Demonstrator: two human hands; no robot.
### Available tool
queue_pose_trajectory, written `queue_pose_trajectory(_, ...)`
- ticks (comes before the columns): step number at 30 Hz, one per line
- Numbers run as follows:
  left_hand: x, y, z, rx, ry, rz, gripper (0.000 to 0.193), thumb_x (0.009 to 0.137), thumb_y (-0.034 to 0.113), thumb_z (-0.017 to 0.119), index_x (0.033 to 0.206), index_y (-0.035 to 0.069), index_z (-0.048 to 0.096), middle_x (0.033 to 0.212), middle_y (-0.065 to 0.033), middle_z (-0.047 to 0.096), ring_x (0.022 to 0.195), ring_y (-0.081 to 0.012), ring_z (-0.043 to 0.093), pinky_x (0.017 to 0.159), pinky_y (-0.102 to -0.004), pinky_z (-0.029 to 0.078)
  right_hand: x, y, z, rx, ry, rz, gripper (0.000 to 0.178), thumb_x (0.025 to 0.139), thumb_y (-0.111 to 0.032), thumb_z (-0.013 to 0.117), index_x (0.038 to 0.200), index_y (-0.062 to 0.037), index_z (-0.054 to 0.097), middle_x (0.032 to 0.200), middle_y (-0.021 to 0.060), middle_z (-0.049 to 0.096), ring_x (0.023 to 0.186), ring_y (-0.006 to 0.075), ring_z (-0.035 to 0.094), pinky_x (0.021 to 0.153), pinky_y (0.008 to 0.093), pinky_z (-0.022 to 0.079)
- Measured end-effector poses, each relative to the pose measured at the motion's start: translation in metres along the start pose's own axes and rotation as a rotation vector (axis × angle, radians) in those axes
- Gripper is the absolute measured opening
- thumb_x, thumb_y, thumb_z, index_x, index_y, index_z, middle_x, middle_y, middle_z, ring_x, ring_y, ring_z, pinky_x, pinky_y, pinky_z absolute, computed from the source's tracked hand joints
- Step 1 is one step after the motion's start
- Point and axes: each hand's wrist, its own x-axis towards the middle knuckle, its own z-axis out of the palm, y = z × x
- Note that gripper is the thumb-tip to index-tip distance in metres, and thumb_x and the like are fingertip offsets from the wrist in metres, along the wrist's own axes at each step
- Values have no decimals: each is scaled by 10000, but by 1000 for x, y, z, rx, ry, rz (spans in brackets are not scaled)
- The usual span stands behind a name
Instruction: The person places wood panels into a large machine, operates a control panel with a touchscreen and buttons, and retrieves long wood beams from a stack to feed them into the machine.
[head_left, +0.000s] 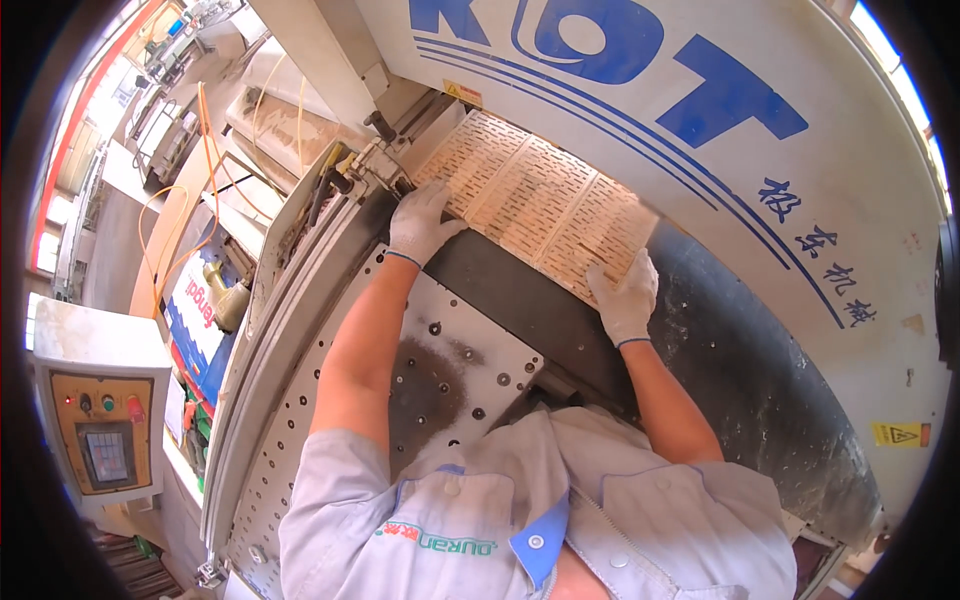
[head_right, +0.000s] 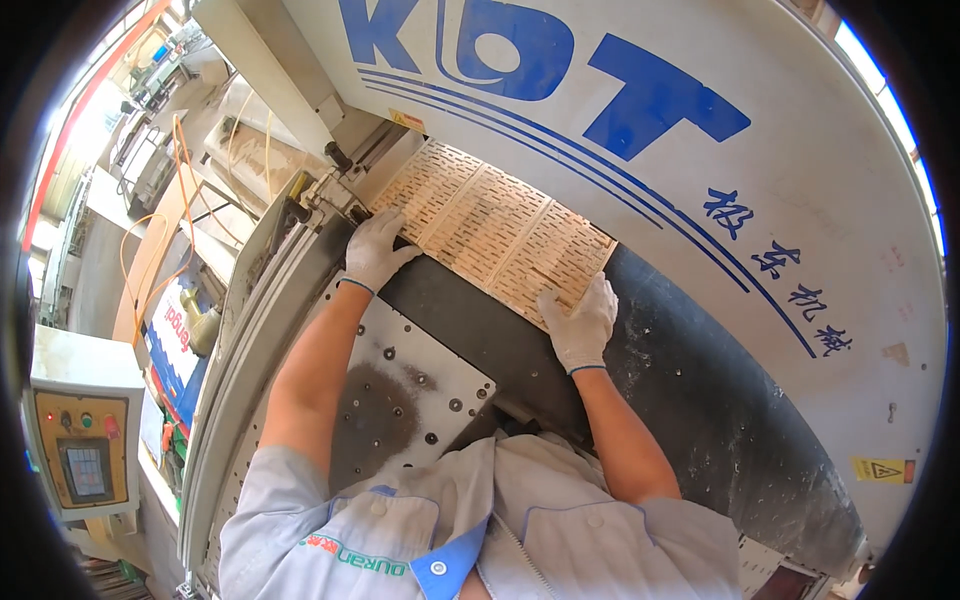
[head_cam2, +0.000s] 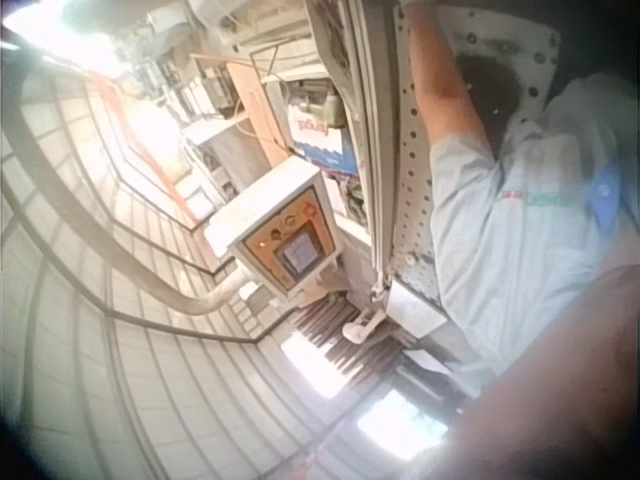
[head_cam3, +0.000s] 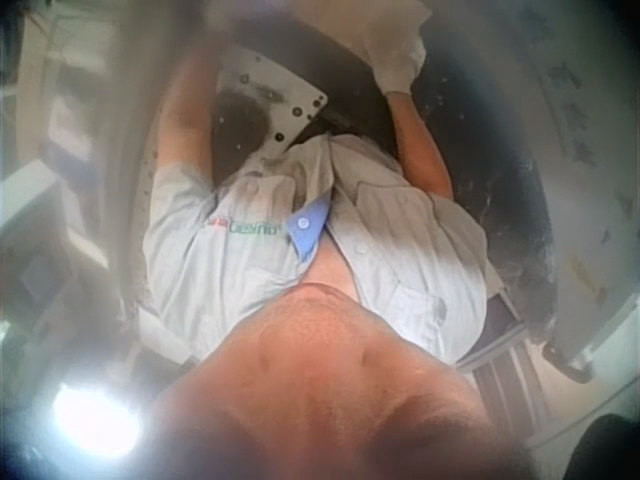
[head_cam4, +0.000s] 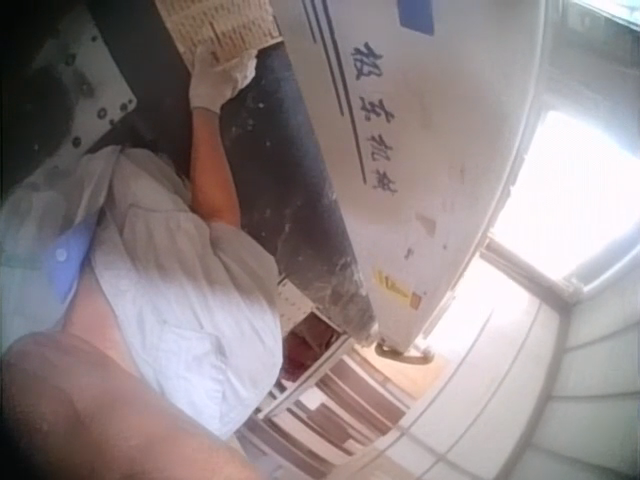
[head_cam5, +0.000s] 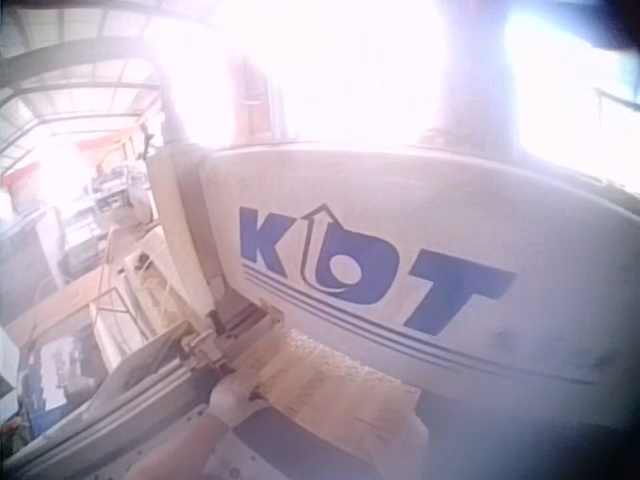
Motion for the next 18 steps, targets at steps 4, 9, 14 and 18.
queue_pose_trajectory(4,-1,-1,-1,-3,-20,-15,714,889,453,930,1453,63,731,1579,-163,699,1526,-377,594,1283,-507,460,-4,3,9,14,72,6,1136,890,-556,889,1659,148,439,1651,346,540,1604,490,443,1381,546,294)
queue_pose_trajectory(9,-1,1,-1,3,3,-6,710,892,452,925,1450,59,728,1578,-167,697,1530,-377,589,1280,-509,464,-2,6,13,29,97,12,1132,882,-539,902,1665,137,441,1656,347,535,1606,491,439,1379,547,297)
queue_pose_trajectory(14,2,3,-4,-6,-6,-9,707,888,446,928,1446,62,724,1598,-165,680,1541,-379,580,1280,-511,465,-2,7,13,39,104,6,1126,881,-525,902,1665,137,441,1663,348,527,1611,495,428,1380,549,294)
queue_pose_trajectory(18,5,10,-7,0,-28,-18,703,892,442,928,1450,68,721,1607,-161,674,1545,-377,576,1286,-509,462,-1,7,9,-2,68,36,1147,885,-531,900,1675,146,417,1678,360,506,1632,503,400,1388,539,285)
